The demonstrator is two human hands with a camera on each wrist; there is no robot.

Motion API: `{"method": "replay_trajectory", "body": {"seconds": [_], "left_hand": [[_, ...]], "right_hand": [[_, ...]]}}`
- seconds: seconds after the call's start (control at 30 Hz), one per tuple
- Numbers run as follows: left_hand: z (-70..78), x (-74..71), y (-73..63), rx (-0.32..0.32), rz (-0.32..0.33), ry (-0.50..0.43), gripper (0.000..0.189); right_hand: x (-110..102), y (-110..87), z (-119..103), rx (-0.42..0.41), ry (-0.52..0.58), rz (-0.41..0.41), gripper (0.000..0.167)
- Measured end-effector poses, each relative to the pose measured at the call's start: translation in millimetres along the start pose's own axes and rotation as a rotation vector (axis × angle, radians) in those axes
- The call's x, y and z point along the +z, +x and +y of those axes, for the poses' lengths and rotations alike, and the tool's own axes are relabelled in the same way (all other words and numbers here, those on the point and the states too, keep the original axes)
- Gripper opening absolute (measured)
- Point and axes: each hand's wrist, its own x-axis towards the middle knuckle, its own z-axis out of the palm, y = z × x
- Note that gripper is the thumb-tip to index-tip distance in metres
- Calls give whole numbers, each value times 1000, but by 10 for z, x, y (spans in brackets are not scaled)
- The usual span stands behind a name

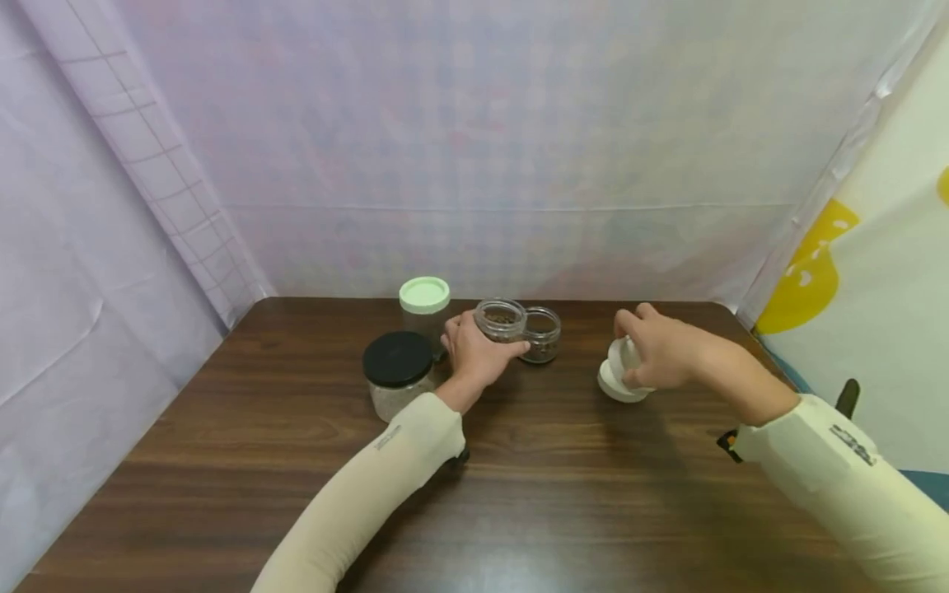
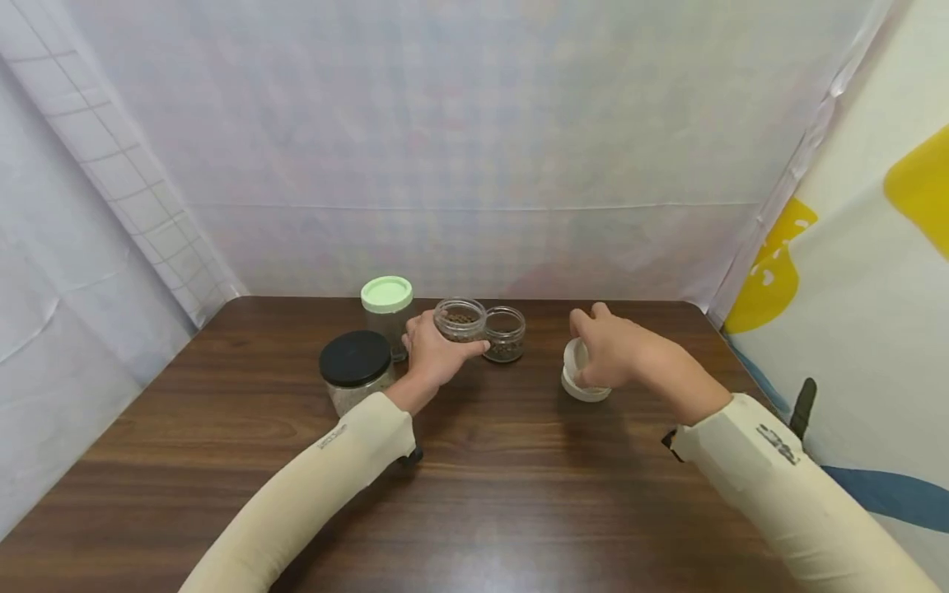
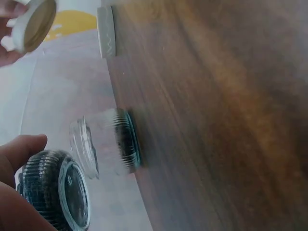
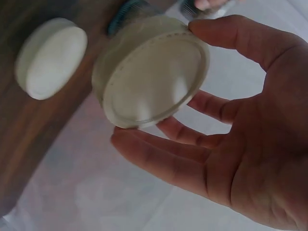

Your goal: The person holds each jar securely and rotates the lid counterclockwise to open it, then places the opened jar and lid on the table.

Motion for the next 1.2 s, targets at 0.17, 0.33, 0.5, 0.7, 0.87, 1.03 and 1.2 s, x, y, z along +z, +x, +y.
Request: {"method": "replay_trajectory", "body": {"seconds": [0.17,0.33,0.5,0.7,0.87,1.03,1.2], "left_hand": [[0,37,65,-56,53,-20,90],[-14,49,101,-88,31,-3,90],[-27,62,120,-100,27,29,91],[-43,76,142,-112,7,65,94],[-40,66,144,-135,-17,73,96],[-42,70,141,-171,-43,73,94],[-52,91,149,-184,-41,90,91]], "right_hand": [[218,34,42,47,34,-113,56],[390,35,63,88,70,-164,57],[502,19,66,99,67,-180,56],[588,-1,54,92,56,-166,55],[593,-19,43,93,53,-185,56],[587,-27,26,91,53,-209,57],[611,-20,13,91,43,-217,55]]}}
